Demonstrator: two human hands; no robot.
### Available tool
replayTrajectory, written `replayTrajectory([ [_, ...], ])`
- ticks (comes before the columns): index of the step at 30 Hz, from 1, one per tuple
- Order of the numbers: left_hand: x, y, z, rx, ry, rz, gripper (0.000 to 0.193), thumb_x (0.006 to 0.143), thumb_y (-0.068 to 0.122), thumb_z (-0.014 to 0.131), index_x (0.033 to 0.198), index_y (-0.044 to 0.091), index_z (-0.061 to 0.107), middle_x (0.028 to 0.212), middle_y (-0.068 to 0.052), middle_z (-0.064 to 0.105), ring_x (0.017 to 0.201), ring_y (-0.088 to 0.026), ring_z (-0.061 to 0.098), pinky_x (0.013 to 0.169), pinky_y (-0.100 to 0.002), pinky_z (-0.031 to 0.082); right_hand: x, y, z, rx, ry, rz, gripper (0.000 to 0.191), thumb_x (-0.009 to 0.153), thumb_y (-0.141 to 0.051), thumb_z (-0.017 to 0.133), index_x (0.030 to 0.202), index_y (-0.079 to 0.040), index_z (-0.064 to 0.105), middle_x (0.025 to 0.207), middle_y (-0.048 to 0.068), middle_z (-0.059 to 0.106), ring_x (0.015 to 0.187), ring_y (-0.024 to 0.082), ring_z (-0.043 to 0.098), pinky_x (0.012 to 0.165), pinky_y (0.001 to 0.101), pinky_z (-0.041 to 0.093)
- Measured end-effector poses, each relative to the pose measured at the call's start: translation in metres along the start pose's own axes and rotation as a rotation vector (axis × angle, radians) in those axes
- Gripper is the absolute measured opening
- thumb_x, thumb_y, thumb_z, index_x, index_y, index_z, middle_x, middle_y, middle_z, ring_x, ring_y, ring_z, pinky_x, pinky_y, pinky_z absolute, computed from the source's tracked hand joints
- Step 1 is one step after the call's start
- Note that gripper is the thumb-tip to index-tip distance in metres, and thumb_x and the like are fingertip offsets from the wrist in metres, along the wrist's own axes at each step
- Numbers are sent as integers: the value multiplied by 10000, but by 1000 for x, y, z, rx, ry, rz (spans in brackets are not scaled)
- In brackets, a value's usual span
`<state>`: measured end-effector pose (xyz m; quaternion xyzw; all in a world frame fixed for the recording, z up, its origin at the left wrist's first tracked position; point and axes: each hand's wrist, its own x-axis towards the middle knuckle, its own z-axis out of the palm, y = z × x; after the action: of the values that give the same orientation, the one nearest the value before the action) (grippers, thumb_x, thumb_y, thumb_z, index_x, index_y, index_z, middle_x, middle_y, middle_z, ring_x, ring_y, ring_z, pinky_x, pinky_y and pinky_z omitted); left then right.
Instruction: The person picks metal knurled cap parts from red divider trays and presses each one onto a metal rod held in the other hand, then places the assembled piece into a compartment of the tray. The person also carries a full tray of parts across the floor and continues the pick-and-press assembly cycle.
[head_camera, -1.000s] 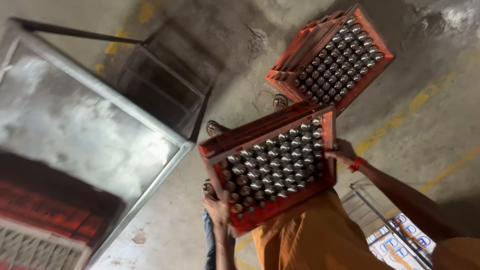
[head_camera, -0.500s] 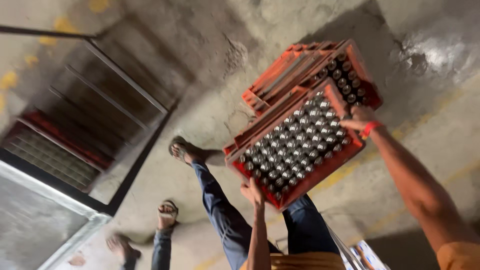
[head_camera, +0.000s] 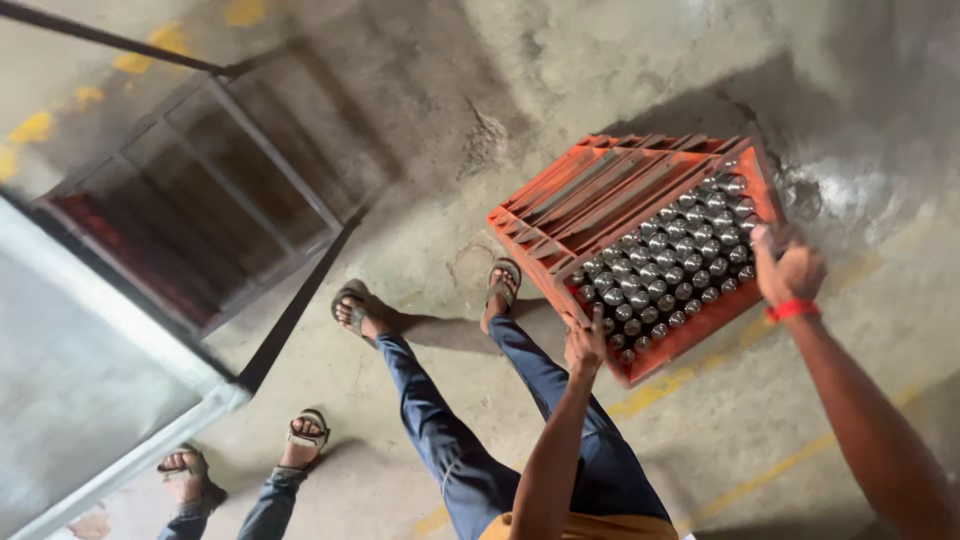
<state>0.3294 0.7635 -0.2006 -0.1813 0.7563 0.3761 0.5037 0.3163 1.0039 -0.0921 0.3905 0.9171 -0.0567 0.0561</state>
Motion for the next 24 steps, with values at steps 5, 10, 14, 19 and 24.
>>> replayTrajectory([
  [5, -54, -23, -64, 198, -16, 101, 1077, 713, 501, 847, 1527, 54, 301, 1398, -286, 538, 1202, -465, 544, 937, -534, 468, -91, -60, -2, 346, -561, 187, 581, 1034, -536, 593, 797, -38, 776, 609, 75, 701, 522, 205, 639, 528, 387, 482],
  [10, -145, -123, -219, -627, 2, 82, 272, 959, 231, 623, 1163, 70, 704, 900, -66, 764, 667, -154, 722, 544, -282, 530, -213, -183, -7, 505, -906, -107, 400, 906, -491, 639, 950, -109, 750, 574, 34, 678, 457, 150, 652, 514, 342, 521],
  [14, -214, -239, -335, -1071, 649, -16, 330, 973, 324, 597, 1100, 47, 724, 838, -74, 743, 671, -161, 707, 561, -289, 501, -297, -288, -5, 543, -1136, -365, 358, 935, -437, 657, 933, -98, 773, 593, 55, 607, 505, 148, 605, 524, 337, 463],
  [19, -251, -352, -406, -1452, 935, -108, 298, 984, 318, 587, 1115, 68, 682, 894, -96, 733, 718, -195, 704, 573, -312, 495, -347, -424, 1, 651, -1376, -744, 421, 932, -412, 642, 749, -74, 813, 657, -1, 735, 644, 105, 656, 634, 283, 514],
  [24, -252, -381, -433, -1592, 950, -62, 271, 972, 304, 634, 1106, 71, 673, 935, -108, 735, 729, -212, 718, 580, -326, 524, -353, -590, -22, 919, -1222, -598, 491, 1013, -483, 595, 825, -50, 732, 651, 6, 662, 588, 107, 613, 515, 292, 466],
])
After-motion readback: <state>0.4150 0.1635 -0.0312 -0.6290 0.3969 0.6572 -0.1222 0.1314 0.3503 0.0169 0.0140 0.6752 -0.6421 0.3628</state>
